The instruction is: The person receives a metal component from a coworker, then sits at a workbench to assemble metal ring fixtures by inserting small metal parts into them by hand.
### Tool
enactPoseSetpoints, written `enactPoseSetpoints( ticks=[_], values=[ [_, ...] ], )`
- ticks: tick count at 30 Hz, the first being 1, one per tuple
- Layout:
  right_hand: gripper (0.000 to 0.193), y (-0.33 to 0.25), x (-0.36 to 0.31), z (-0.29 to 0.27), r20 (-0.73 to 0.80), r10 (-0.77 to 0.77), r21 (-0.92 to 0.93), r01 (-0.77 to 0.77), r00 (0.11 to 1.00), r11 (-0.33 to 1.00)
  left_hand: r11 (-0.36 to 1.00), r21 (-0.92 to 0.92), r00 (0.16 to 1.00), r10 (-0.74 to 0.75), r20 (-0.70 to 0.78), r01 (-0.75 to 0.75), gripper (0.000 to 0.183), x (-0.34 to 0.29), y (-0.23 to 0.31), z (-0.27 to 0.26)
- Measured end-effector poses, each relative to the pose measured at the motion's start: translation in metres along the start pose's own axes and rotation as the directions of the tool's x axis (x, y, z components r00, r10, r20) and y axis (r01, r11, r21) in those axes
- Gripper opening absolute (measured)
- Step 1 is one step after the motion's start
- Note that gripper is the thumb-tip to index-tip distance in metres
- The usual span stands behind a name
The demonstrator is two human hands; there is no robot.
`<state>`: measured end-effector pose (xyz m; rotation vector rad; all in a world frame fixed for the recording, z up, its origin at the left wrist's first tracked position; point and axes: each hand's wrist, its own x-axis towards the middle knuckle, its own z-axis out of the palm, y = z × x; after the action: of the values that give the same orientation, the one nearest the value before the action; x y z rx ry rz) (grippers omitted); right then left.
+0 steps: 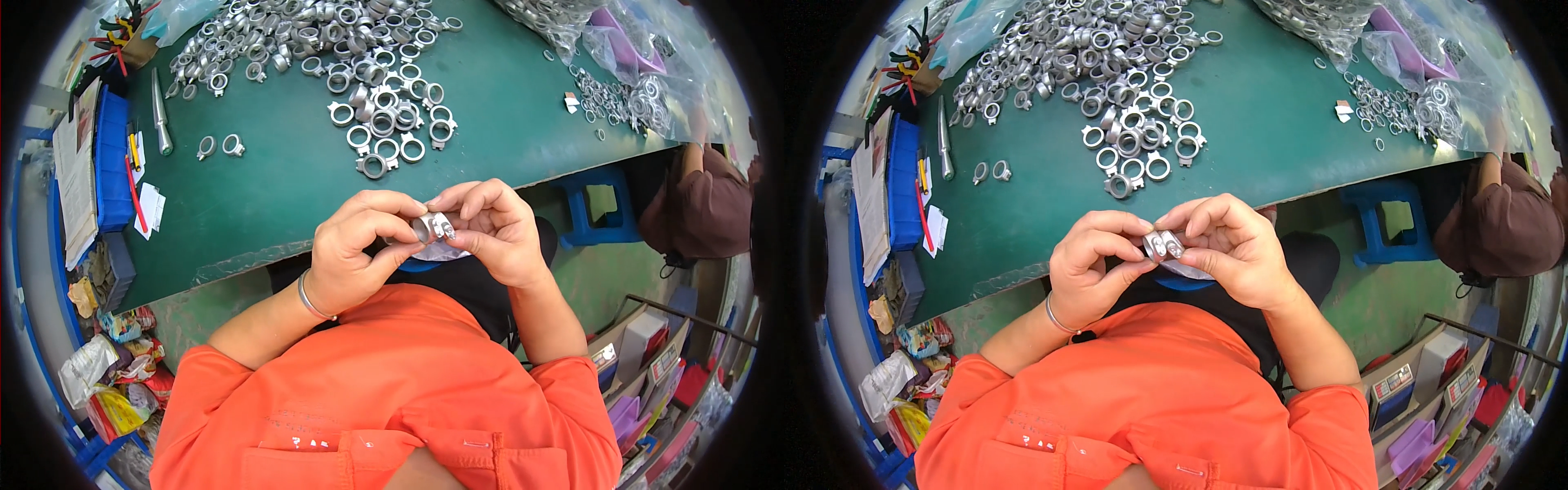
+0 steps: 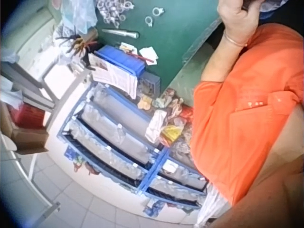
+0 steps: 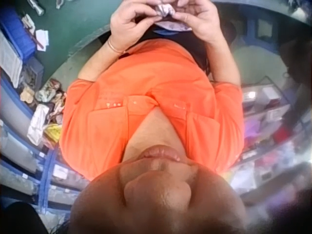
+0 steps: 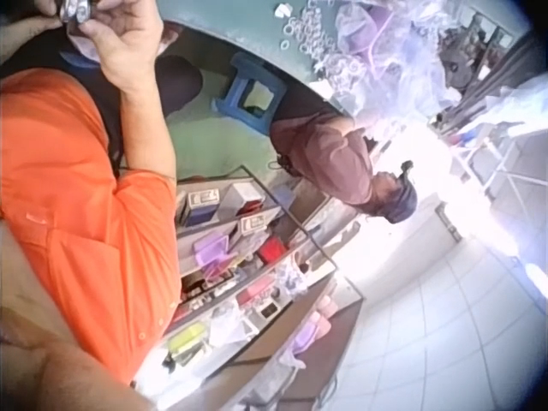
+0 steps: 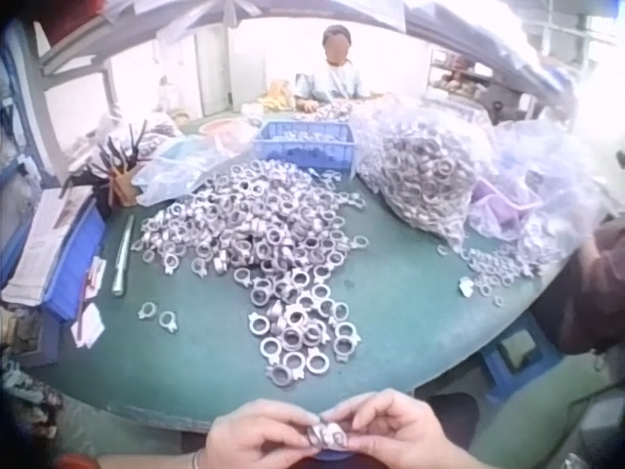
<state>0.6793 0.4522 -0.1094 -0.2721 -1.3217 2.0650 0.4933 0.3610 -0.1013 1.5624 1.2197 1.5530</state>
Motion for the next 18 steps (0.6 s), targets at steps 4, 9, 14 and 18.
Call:
enactPoseSetpoints(
  ticks=[4, 9, 14, 18],
  values=[
    [0.023, -0.010, -0.006, 0.003, -0.049, 0.046, -0.051, -0.049, 0.998, 0.997, 0.978, 0.141, 0.987, 0.146, 0.070, -0.154, 0.023, 0.002, 0.000, 0.004],
    [0.019, -0.030, -0.005, -0.005, 0.040, -0.075, -0.895, 0.069, 0.996, 0.440, 0.851, 0.455, 0.958, 0.178, 0.224, -0.264, 0.024, 0.006, -0.007, 0.008],
    [0.016, -0.011, 0.031, -0.001, 0.111, -0.244, -0.969, 0.160, 0.963, 0.189, 0.667, 0.744, 0.997, 0.073, -0.034, -0.023, 0.032, 0.023, -0.009, -0.011],
    [0.023, 0.009, 0.054, 0.009, 0.116, -0.228, -0.992, 0.122, 0.967, 0.013, 0.709, 0.700, 0.996, -0.060, -0.059, 0.084, 0.023, 0.021, -0.015, -0.017]
  ],
)
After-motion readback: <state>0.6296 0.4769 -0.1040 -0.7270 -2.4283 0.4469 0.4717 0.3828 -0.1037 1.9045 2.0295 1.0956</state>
